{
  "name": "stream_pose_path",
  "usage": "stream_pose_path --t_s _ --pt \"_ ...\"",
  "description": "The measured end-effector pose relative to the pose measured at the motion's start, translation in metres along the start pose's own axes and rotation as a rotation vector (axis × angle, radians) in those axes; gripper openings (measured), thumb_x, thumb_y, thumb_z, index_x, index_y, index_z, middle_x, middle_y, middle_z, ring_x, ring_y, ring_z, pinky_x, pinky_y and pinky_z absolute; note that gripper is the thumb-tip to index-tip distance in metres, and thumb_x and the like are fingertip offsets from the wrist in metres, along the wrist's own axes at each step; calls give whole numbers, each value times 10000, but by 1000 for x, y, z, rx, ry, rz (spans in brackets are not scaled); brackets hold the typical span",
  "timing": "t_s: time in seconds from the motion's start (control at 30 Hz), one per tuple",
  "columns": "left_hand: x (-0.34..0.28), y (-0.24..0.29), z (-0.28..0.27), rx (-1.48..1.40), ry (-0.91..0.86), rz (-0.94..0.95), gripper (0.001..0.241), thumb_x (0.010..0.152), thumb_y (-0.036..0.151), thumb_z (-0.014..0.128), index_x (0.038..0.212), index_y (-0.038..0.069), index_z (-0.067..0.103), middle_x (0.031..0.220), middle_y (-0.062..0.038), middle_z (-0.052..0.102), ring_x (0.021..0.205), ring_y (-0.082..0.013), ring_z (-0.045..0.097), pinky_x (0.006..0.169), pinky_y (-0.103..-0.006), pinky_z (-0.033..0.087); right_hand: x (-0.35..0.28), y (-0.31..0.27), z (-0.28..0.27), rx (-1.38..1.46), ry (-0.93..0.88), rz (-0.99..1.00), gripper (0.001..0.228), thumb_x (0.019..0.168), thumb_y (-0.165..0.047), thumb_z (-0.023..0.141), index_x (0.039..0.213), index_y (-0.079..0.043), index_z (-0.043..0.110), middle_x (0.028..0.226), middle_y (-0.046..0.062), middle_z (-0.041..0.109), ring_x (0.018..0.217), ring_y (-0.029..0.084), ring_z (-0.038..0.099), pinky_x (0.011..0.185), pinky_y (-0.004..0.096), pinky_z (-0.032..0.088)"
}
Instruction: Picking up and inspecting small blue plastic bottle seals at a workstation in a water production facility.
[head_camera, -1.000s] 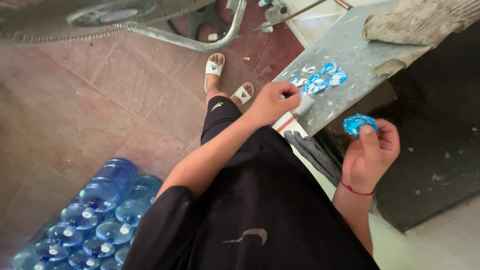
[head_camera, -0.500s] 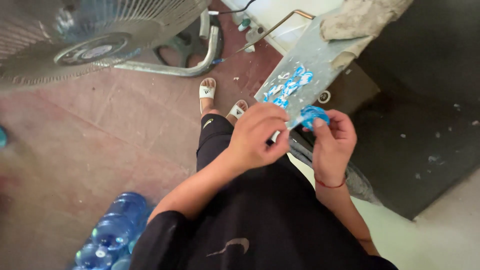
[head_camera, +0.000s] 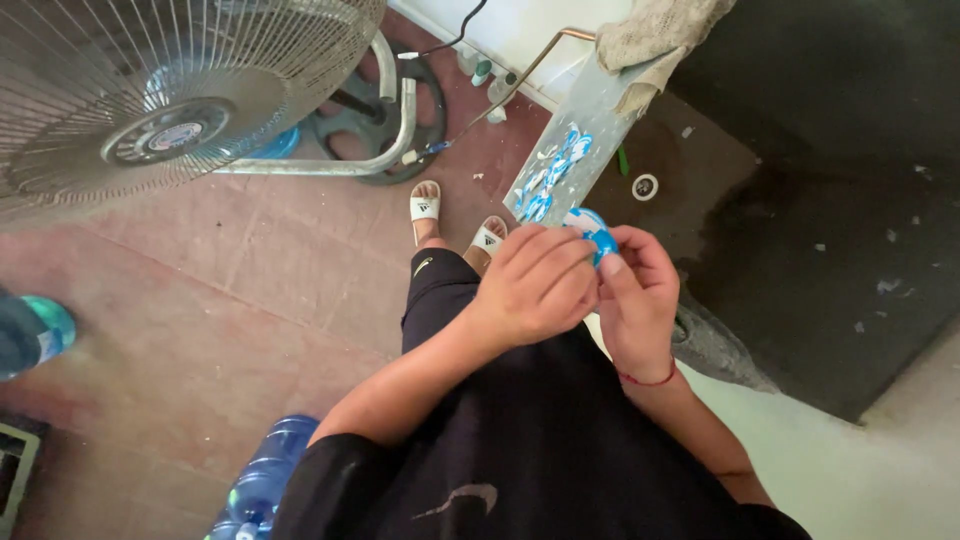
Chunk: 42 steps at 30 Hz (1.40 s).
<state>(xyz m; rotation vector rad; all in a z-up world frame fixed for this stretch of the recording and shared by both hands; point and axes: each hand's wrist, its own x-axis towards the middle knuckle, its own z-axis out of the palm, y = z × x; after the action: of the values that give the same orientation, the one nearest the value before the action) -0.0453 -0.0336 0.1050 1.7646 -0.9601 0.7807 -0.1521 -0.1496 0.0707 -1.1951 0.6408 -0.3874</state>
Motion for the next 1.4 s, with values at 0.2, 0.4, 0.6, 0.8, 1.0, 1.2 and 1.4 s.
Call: stream_pose_path --t_s 0.2,0.4,0.6,0.8,1.0,1.2,1.4 --pt "-6 4 1 -2 -18 -11 103 892 164 639 832 83 658 945 -72 698 868 -241 704 791 -376 539 3 -3 -9 10 -40 28 283 903 -25 673 1153 56 566 895 92 604 762 126 644 654 255 571" --pt "-19 -42 -28 -326 -239 4 297 1042 97 374 956 -56 613 982 -175 658 925 -391 626 767 -450 527 30 -11 -39 -51 145 -8 197 842 69 675 1002 -28 613 822 45 582 719 147 649 620 292 602" --pt "-95 -104 -7 -249 -337 -735 65 908 175 708 898 111 712 913 -26 686 873 -217 627 824 -360 463 47 -29 -53 -173 216 -19 191 869 -22 699 1013 -88 593 963 158 621 802 279 629 700 375 602" --pt "-161 -115 48 -468 -530 -813 175 836 229 775 944 93 750 898 -50 726 871 -242 677 782 -376 504 45 -14 -55 -263 183 -19 193 889 -65 704 1015 -106 564 892 106 586 752 226 589 711 376 563" --pt "-140 -111 41 -617 -540 -844 152 873 166 631 780 97 730 788 -30 691 743 -187 630 685 -363 483 42 -14 -43 -233 157 4 197 890 -77 711 1026 -94 569 894 84 583 798 223 589 748 385 564" --pt "-146 -116 47 -594 -635 -905 116 872 172 681 787 134 750 833 -1 707 747 -164 642 667 -331 495 42 -13 -36 -206 188 4 166 881 -55 681 1020 -95 599 930 110 631 800 232 616 720 360 570" --pt "-162 -134 49 -513 -549 -1024 158 763 98 522 621 146 475 657 29 502 627 -124 466 615 -319 396 38 -10 -29 -183 205 7 200 853 -62 724 1007 -84 598 913 83 615 821 206 613 711 330 547"
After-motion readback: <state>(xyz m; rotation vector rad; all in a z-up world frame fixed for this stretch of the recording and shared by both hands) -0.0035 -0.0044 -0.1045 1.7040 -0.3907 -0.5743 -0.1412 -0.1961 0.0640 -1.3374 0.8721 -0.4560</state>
